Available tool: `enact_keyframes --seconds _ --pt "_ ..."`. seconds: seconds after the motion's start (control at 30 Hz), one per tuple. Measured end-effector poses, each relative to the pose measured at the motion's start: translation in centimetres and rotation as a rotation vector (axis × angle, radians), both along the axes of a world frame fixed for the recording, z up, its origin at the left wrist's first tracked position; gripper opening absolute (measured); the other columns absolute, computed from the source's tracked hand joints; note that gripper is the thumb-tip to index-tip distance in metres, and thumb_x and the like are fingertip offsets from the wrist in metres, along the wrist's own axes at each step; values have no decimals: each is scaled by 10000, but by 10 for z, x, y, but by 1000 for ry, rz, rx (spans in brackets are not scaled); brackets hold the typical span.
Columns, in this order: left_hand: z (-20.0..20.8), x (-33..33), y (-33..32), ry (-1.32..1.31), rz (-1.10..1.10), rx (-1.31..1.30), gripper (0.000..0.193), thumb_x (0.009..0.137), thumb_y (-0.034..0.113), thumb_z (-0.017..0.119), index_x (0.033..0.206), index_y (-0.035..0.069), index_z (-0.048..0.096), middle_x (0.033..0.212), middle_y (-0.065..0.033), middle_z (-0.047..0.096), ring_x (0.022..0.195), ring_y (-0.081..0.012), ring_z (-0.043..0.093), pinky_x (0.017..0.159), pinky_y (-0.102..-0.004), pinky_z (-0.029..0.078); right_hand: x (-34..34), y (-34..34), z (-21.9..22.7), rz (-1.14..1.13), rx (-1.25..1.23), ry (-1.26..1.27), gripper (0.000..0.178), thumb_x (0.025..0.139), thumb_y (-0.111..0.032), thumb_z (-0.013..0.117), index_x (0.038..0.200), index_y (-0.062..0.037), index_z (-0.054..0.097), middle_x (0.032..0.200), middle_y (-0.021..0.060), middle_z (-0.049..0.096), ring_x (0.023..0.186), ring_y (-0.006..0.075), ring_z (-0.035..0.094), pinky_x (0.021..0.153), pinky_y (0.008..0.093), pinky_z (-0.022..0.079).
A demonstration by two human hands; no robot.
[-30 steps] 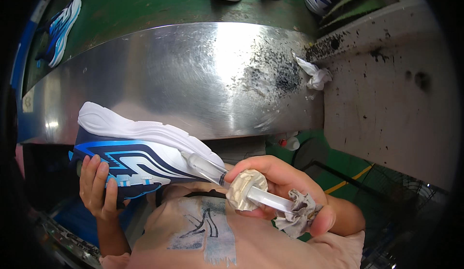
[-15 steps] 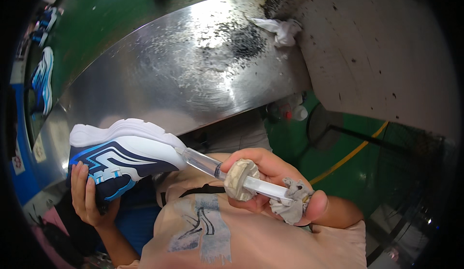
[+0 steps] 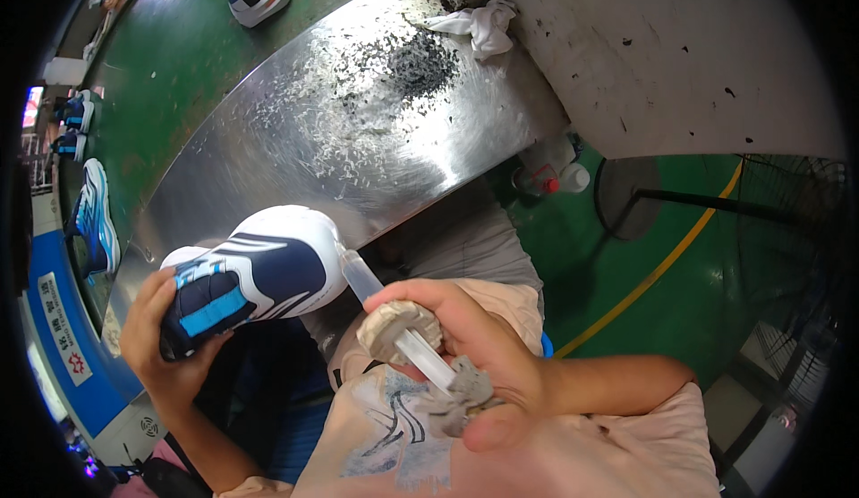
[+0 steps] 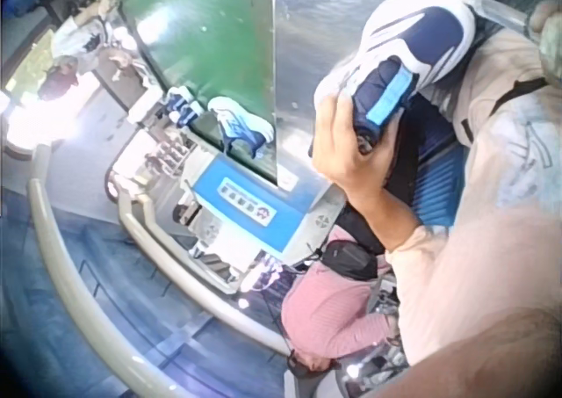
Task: The person applies a clear liquid from a syringe into the seams and gaps between the upper and sole of various sneakers, working on shoes individually and moving them to a conveyor belt.
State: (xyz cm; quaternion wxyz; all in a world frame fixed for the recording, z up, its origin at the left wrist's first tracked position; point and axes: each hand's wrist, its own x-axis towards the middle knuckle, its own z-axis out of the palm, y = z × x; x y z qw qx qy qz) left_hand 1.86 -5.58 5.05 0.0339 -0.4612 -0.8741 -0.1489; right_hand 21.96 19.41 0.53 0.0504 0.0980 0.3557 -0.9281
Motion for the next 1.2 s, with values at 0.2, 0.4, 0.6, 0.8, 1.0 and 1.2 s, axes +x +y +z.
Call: enact_keyframes --seconds 0.2,0.4,0.6,0.8,1.0,1.2 --pt "8 -47 20 -310 -21 -18 655 426 155 886 1002 -34 638 941 -167 673 863 -263 676 812 -333 520 -8 -6 -10 -18 118 76 1111 721 -689 692 1409 50 229 1129 88 512 955 123 519 790 256 439" --pt "24 -68 31 -269 -4 -152 691 363 308 888 918 -18 637 817 -114 659 776 -220 653 754 -295 497 -4 -7 -19 36 308 276 1118 659 -586 793 1407 43 250 1165 137 540 1038 192 570 789 303 516" --pt "16 -100 43 -393 -7 -200 757 343 433 894 895 -22 646 814 -104 662 779 -211 646 755 -281 482 -6 -6 -26 15 636 473 1075 690 -558 792 1402 41 253 1289 202 493 1086 326 572 886 403 491" --pt "20 -118 52 -564 18 -224 737 341 442 888 862 -20 645 767 -80 634 744 -165 632 717 -265 477 -8 -5 -23 73 801 525 1084 637 -508 850 1374 54 288 1199 191 537 1025 239 591 795 346 517" --pt "18 -140 51 -698 68 -135 677 345 320 908 867 -16 640 784 -38 607 780 -120 580 739 -242 446 -26 24 -23 -145 629 413 1069 603 -562 827 1372 -3 338 1113 166 601 955 267 642 793 342 537" --pt "7 -211 16 -828 292 582 711 643 203 839 1255 -1 541 1022 -54 644 942 -157 614 845 -286 488 -91 68 -62 -254 1257 340 904 681 -480 802 1366 -83 364 1058 166 611 848 286 644 738 360 537"
